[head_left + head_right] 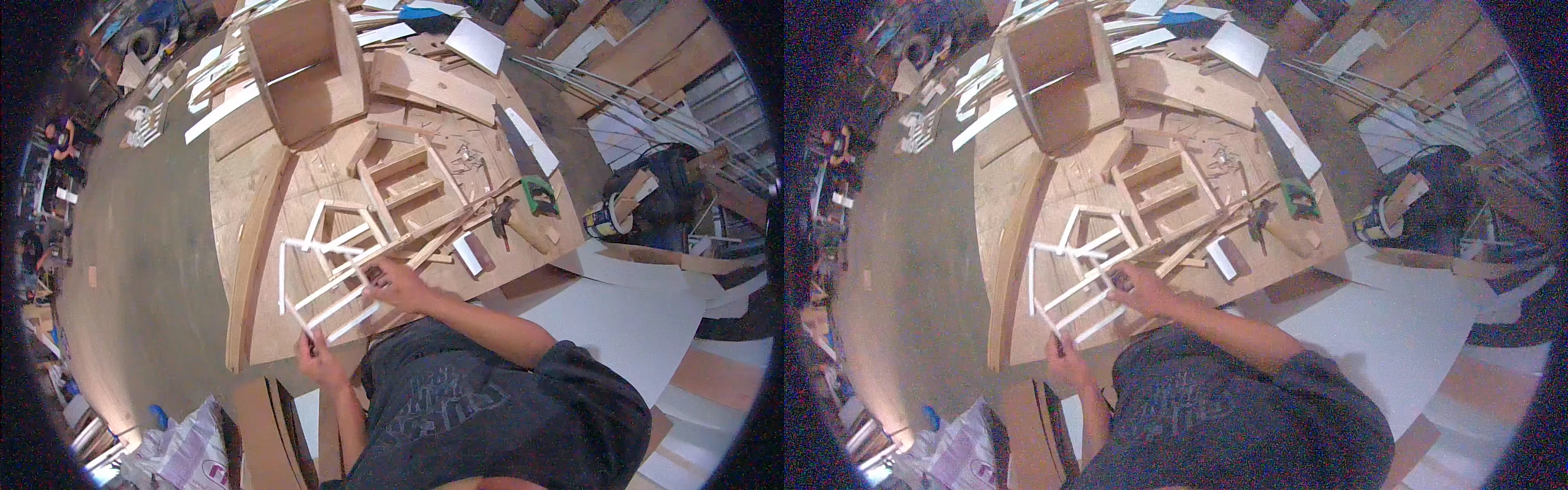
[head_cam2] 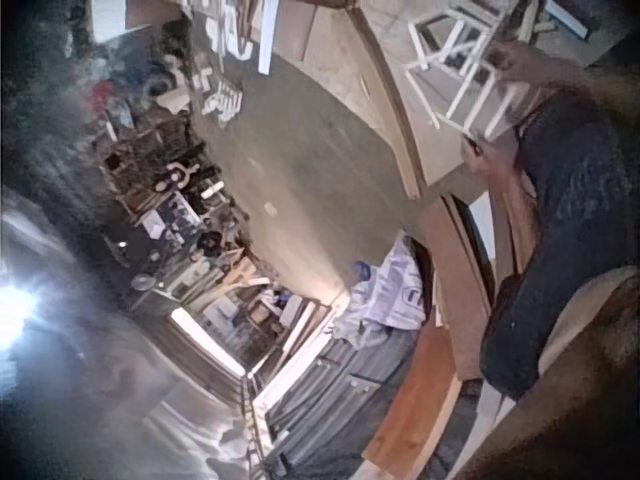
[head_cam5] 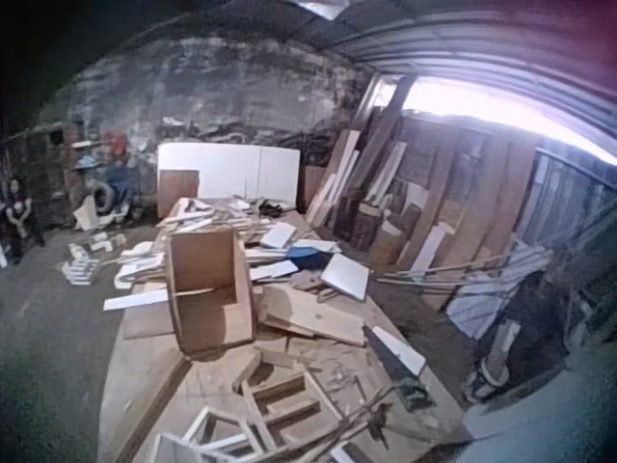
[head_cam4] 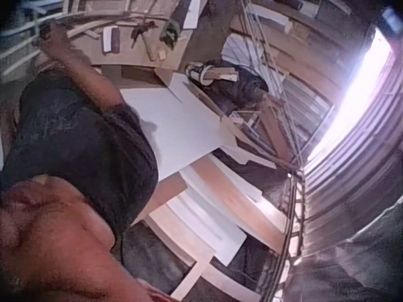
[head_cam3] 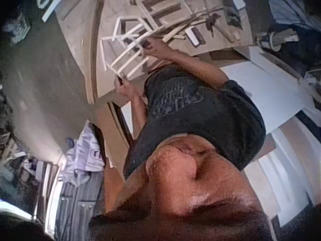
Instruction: The person assembles a small wooden model house structure by hand and with a hammer, positioning small wooden slats and securing them, then reaches for a larger wooden piece on a workshop table cluttered with scrap wood.
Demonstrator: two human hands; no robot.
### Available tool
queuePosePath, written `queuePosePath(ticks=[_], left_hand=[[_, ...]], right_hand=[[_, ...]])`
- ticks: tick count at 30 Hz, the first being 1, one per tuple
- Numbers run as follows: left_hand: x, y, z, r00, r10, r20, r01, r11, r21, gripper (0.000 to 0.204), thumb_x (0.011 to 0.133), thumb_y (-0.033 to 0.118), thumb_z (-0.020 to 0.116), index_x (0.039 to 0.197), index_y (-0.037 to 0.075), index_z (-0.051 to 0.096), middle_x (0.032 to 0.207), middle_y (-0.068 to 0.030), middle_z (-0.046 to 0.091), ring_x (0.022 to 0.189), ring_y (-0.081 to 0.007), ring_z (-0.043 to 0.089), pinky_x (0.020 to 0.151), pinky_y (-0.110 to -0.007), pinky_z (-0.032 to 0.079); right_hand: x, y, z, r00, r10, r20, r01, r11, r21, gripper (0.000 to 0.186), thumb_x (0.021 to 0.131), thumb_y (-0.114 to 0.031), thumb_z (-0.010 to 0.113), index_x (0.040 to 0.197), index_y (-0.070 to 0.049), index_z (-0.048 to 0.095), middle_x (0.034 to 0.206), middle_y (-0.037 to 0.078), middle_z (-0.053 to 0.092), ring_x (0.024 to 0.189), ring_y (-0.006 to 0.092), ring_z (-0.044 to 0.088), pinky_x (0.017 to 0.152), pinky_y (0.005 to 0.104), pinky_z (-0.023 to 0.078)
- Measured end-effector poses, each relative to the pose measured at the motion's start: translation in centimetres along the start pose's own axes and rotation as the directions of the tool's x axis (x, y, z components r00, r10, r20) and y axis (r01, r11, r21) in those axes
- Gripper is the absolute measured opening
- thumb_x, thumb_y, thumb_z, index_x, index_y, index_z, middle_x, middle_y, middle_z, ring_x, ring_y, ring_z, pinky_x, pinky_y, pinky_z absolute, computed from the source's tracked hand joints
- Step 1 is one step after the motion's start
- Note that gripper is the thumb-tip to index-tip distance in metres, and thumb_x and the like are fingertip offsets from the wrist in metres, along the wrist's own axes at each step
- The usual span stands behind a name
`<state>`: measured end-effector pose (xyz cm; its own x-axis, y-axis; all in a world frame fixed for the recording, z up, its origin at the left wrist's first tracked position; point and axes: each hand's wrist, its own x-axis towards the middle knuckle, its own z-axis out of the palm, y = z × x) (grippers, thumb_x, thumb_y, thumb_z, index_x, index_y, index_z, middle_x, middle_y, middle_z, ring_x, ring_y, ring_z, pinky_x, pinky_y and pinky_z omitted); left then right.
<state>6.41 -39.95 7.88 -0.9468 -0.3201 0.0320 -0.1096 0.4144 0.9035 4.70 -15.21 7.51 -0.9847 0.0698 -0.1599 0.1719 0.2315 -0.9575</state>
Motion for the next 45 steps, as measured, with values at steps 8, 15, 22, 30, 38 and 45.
queuePosePath(ticks=[8,15,22,30,38,45], left_hand=[[-0.5,9.3,16.1,0.877,0.194,0.440,-0.180,0.981,-0.074,0.034,0.093,0.014,0.079,0.123,0.001,0.073,0.097,-0.0068,0.065,0.085,-0.0153,0.063,0.076,-0.030,0.053],[-6.8,12.4,30.4,0.713,0.221,0.666,-0.136,0.975,-0.179,0.036,0.095,0.014,0.077,0.129,0.004,0.071,0.107,-0.0098,0.070,0.095,-0.0163,0.068,0.080,-0.032,0.057],[-10.5,14.9,39.2,0.741,0.292,0.604,-0.366,0.931,-0.001,0.038,0.088,0.009,0.080,0.124,0.005,0.073,0.115,-0.0152,0.069,0.105,-0.0308,0.067,0.092,-0.040,0.055],[-11.2,14.5,44.5,0.619,0.479,0.623,-0.697,0.700,0.155,0.043,0.082,0.011,0.080,0.124,0.012,0.073,0.118,-0.0085,0.068,0.114,-0.0298,0.063,0.119,-0.053,0.035],[-10.9,13.4,45.8,0.663,0.481,0.574,-0.653,0.746,0.129,0.025,0.084,0.008,0.079,0.108,0.013,0.076,0.096,-0.0035,0.072,0.093,-0.0257,0.068,0.121,-0.053,0.035],[-11.7,13.0,45.6,0.747,0.483,0.456,-0.620,0.755,0.216,0.038,0.081,0.009,0.081,0.118,0.015,0.073,0.104,-0.0043,0.071,0.100,-0.0257,0.067,0.122,-0.055,0.033]], right_hand=[[-3.5,3.8,-17.3,0.896,0.241,-0.373,-0.108,0.933,0.344,0.043,0.093,-0.011,0.077,0.132,-0.001,0.061,0.110,0.009,0.071,0.104,0.0154,0.068,0.088,0.0311,0.057],[-5.9,13.9,-32.3,0.750,0.191,-0.633,-0.082,0.977,0.198,0.036,0.095,-0.005,0.073,0.129,0.004,0.065,0.111,0.008,0.074,0.094,0.0142,0.069,0.086,0.0297,0.055],[-3.8,20.9,-44.0,0.693,0.180,-0.698,-0.169,0.982,0.086,0.037,0.095,-0.008,0.075,0.129,0.004,0.067,0.106,0.010,0.076,0.088,0.0137,0.071,0.082,0.0278,0.055],[0.8,24.4,-49.0,0.729,0.267,-0.630,-0.091,0.951,0.297,0.037,0.095,-0.007,0.074,0.131,0.000,0.067,0.110,0.015,0.077,0.105,0.0220,0.072,0.086,0.0321,0.057],[4.2,21.4,-46.9,0.862,0.281,-0.422,-0.293,0.955,0.038,0.036,0.092,-0.015,0.078,0.126,-0.005,0.074,0.110,0.011,0.077,0.100,0.0200,0.072,0.091,0.0355,0.056],[4.6,20.9,-45.7,0.878,0.292,-0.378,-0.236,0.953,0.189,0.036,0.092,-0.015,0.078,0.126,-0.005,0.073,0.110,0.011,0.077,0.097,0.0176,0.071,0.088,0.0337,0.055]])
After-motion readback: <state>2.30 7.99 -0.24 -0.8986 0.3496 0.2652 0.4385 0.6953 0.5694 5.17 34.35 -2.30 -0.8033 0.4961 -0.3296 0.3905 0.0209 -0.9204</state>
